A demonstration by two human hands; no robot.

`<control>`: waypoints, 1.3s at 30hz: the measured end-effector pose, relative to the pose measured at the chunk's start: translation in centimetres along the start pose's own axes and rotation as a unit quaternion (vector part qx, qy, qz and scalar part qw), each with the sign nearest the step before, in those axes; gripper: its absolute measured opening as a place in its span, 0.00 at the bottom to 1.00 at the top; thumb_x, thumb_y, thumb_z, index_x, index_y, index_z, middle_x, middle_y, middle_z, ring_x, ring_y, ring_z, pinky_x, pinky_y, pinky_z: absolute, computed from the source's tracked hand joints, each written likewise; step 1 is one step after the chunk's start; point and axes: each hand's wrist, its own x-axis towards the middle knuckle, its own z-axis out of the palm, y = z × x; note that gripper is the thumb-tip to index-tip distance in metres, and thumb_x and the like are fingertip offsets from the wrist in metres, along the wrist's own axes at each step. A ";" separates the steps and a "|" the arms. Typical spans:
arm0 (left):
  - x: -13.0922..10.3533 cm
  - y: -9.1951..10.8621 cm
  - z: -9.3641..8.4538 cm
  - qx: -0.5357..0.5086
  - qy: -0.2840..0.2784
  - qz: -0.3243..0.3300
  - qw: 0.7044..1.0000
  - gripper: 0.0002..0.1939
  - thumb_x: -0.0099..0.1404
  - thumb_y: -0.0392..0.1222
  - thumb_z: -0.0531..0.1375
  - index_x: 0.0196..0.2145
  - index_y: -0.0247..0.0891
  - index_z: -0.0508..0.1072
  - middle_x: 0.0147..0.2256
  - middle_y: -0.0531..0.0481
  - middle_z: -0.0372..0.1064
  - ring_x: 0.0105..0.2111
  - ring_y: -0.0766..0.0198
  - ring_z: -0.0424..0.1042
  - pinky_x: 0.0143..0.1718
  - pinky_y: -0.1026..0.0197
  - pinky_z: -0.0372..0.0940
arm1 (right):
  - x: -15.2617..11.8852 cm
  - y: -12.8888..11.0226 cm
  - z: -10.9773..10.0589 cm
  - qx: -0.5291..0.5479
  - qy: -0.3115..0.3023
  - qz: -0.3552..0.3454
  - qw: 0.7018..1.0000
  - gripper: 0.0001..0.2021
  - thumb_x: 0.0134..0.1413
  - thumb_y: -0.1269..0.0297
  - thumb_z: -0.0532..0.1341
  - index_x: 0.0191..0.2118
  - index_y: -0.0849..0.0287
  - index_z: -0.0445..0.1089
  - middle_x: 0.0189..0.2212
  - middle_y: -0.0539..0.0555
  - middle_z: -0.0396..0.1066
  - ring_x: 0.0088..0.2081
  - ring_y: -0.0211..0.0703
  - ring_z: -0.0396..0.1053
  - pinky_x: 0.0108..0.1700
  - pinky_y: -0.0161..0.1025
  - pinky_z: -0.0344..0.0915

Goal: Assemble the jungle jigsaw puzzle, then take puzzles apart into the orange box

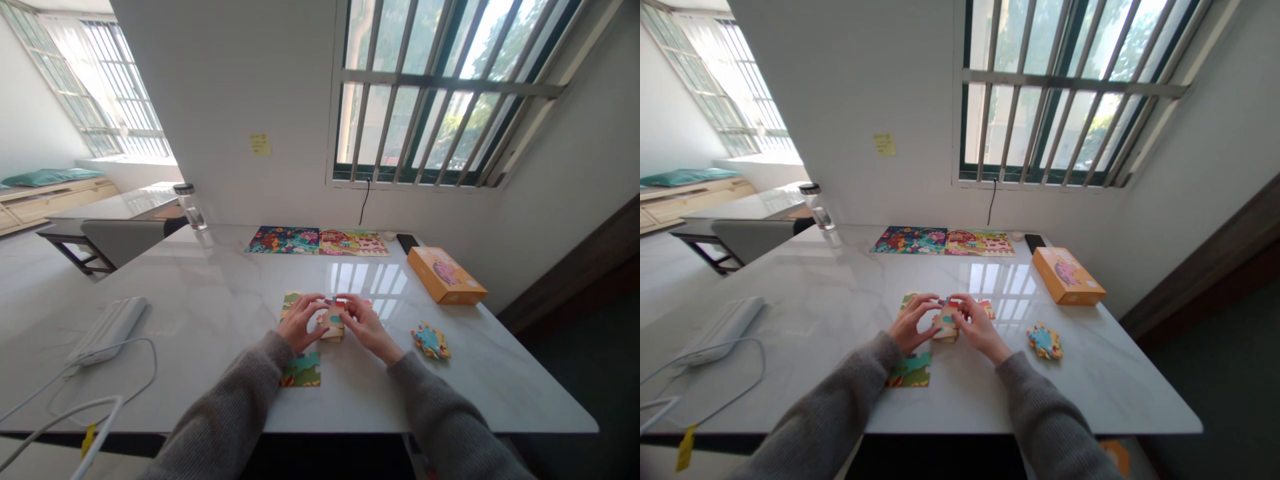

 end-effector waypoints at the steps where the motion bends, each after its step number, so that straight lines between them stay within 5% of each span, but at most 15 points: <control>1: 0.0 0.0 0.0 -0.002 0.013 -0.004 1.000 0.16 0.65 0.42 0.63 0.51 0.44 0.70 0.54 0.43 0.65 0.54 0.52 0.66 0.57 0.46 0.63 | 0.0 -0.1 0.0 0.016 -0.001 0.004 1.000 0.24 0.60 0.54 0.60 0.59 0.54 0.61 0.32 0.49 0.69 0.34 0.41 0.67 0.37 0.39 0.64; 7: 0.2 0.1 0.3 -0.026 0.044 0.000 0.999 0.07 0.69 0.40 0.58 0.42 0.43 0.75 0.43 0.44 0.70 0.45 0.56 0.70 0.50 0.51 0.67 | -0.1 -0.2 0.1 0.025 -0.004 0.016 1.000 0.27 0.57 0.52 0.63 0.60 0.54 0.60 0.29 0.48 0.66 0.31 0.40 0.65 0.35 0.38 0.63; 12: 0.1 0.5 0.3 -0.002 0.025 0.004 1.000 0.19 0.59 0.46 0.68 0.48 0.43 0.73 0.47 0.43 0.70 0.48 0.52 0.69 0.51 0.48 0.66 | -0.1 -0.3 0.4 0.040 0.011 0.038 0.998 0.26 0.56 0.51 0.64 0.57 0.54 0.62 0.24 0.45 0.62 0.26 0.38 0.62 0.29 0.36 0.58; 19: 0.3 0.6 -0.1 0.031 0.021 0.033 0.999 0.13 0.65 0.37 0.60 0.47 0.43 0.73 0.53 0.44 0.71 0.48 0.54 0.70 0.52 0.47 0.65 | 0.1 -0.1 0.3 0.141 0.058 0.063 0.986 0.20 0.50 0.47 0.67 0.41 0.53 0.63 0.33 0.49 0.69 0.33 0.41 0.69 0.36 0.39 0.67; 22: 0.4 0.4 0.0 0.014 0.039 0.041 0.998 0.12 0.67 0.35 0.57 0.46 0.43 0.74 0.54 0.44 0.70 0.47 0.56 0.71 0.50 0.49 0.67 | -0.1 -0.3 0.2 0.140 0.041 0.057 0.988 0.22 0.51 0.50 0.67 0.47 0.52 0.63 0.29 0.46 0.66 0.32 0.40 0.68 0.35 0.38 0.66; 26: 0.4 0.1 0.1 -0.013 0.071 0.026 0.997 0.09 0.70 0.37 0.56 0.43 0.43 0.76 0.43 0.44 0.73 0.43 0.58 0.71 0.47 0.53 0.68 | -0.4 -0.7 0.5 0.129 -0.029 0.052 0.990 0.29 0.54 0.53 0.66 0.59 0.50 0.59 0.29 0.45 0.66 0.32 0.40 0.69 0.37 0.38 0.66; 29: 0.3 0.2 0.1 -0.015 0.057 0.017 0.998 0.10 0.69 0.40 0.58 0.46 0.42 0.75 0.42 0.45 0.71 0.43 0.58 0.71 0.48 0.52 0.68 | -0.4 -0.7 0.7 0.126 -0.031 0.048 0.990 0.26 0.54 0.53 0.66 0.57 0.52 0.62 0.32 0.47 0.69 0.34 0.40 0.70 0.39 0.39 0.67; 34: 0.2 0.8 0.0 0.000 0.015 0.004 1.000 0.27 0.59 0.48 0.69 0.54 0.44 0.70 0.49 0.43 0.68 0.49 0.52 0.68 0.54 0.48 0.66 | -0.3 -0.3 0.9 0.165 -0.017 0.059 0.984 0.25 0.53 0.51 0.67 0.53 0.51 0.61 0.34 0.49 0.73 0.35 0.42 0.72 0.38 0.41 0.68; 39: 0.2 1.0 -0.3 -0.007 0.017 -0.005 1.000 0.23 0.60 0.41 0.66 0.53 0.44 0.69 0.51 0.43 0.68 0.52 0.51 0.68 0.56 0.47 0.63 | -0.3 -0.2 0.7 0.089 -0.009 0.032 0.995 0.23 0.57 0.54 0.64 0.55 0.53 0.61 0.38 0.52 0.72 0.39 0.42 0.71 0.41 0.41 0.69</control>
